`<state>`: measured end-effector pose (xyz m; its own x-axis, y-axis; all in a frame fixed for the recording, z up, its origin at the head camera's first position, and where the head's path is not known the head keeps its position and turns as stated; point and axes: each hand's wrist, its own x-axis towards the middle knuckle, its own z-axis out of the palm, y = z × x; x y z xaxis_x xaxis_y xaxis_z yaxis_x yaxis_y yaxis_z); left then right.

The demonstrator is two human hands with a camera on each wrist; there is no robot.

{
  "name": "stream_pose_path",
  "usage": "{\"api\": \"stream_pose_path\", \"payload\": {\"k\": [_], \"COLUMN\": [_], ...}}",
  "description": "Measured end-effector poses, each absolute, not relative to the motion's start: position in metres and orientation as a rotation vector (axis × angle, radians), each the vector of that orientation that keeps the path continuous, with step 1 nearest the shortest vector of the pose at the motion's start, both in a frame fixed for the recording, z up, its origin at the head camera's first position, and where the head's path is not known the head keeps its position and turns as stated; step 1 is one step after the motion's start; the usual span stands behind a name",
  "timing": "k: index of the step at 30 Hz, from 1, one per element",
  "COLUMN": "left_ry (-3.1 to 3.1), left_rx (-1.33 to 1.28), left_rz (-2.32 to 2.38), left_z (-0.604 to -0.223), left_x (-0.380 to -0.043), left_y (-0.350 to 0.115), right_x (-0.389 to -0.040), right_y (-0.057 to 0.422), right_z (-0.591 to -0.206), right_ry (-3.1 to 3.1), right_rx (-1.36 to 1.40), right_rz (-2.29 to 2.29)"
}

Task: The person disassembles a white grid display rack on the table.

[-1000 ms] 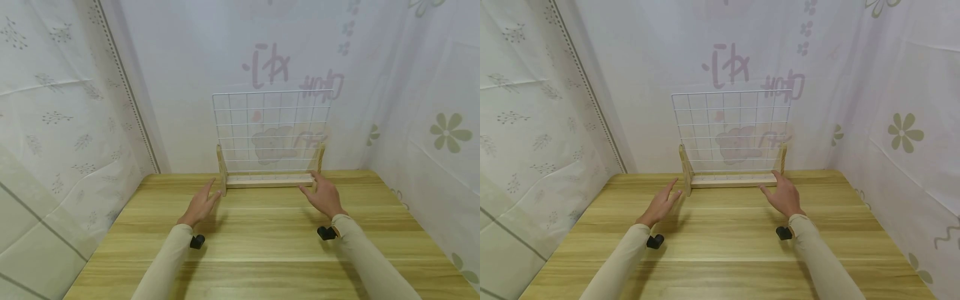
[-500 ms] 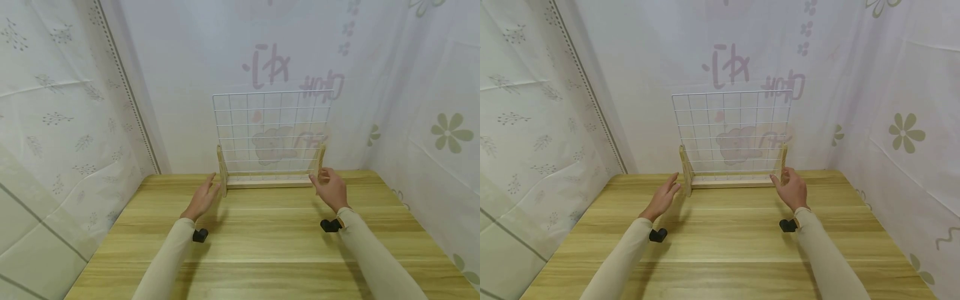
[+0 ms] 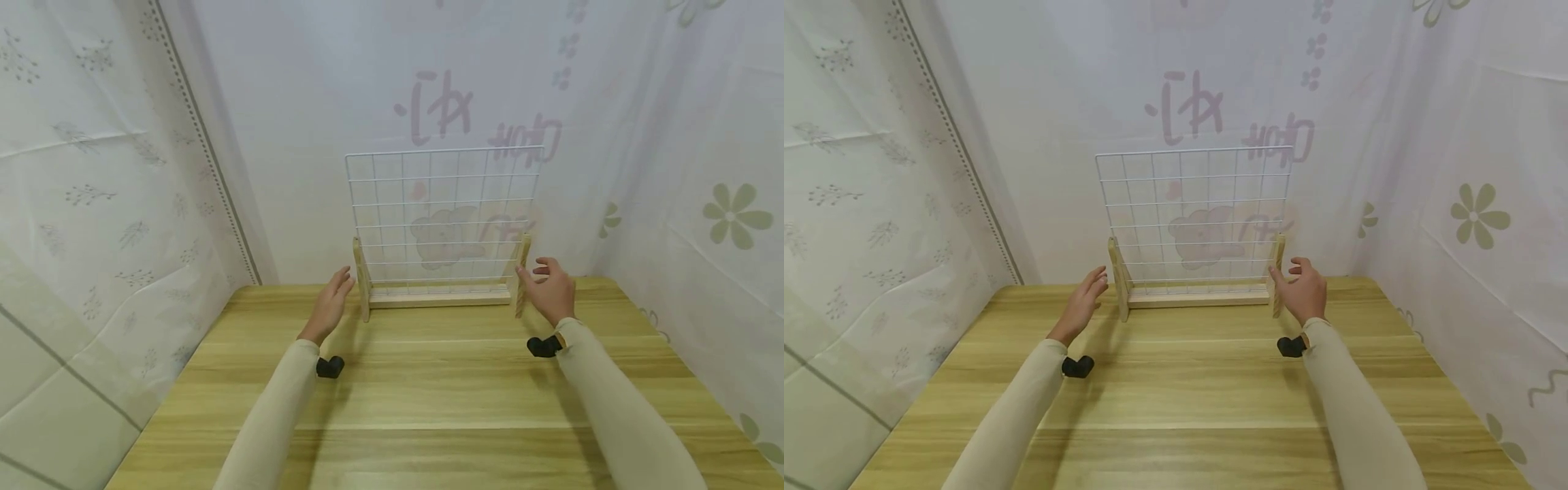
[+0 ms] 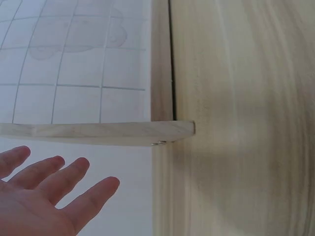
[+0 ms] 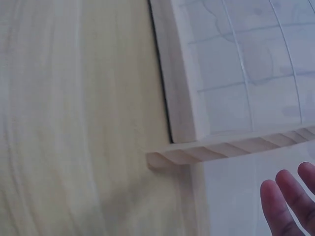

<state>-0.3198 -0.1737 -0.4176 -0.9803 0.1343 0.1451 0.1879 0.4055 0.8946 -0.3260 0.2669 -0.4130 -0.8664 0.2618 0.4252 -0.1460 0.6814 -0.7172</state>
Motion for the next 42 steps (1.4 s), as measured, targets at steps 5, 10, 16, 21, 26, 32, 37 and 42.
{"api": "stream_pose_path", "payload": {"k": [5, 10, 16, 21, 26, 32, 37, 42], "left_ry": [-2.559, -2.497, -2.445, -2.409, -2.358, -2.371, -2.405, -2.417], "left_rx": [-0.262, -0.225, -0.204, -0.177, -0.197, -0.207, -0.234, -0.200], "left_rz": [-1.729, -1.806, -1.871, -1.923, -1.959, -1.949, -1.934, -1.936], "left_z": [-0.411, -0.406, -0.399, -0.395, -0.388, -0.377, -0.371, -0.368], "left_x": [-0.325, -0.333, -0.341, -0.348, -0.353, -0.359, -0.365, -0.366], "left_y": [-0.173, -0.171, -0.166, -0.159, -0.155, -0.155, -0.153, -0.152], "right_x": [-0.331, -0.335, -0.341, -0.346, -0.352, -0.358, -0.362, -0.364], "right_y": [0.270, 0.272, 0.273, 0.273, 0.272, 0.268, 0.266, 0.265], "right_z": [-0.400, -0.385, -0.377, -0.372, -0.367, -0.357, -0.354, -0.356], "right_ry": [-2.426, -2.498, -2.568, -2.595, -2.590, -2.587, -2.609, -2.616], "right_rx": [-0.088, -0.063, 0.009, 0.078, 0.098, 0.109, 0.119, 0.087], "right_rz": [1.131, 1.242, 1.284, 1.291, 1.306, 1.356, 1.379, 1.376]}}
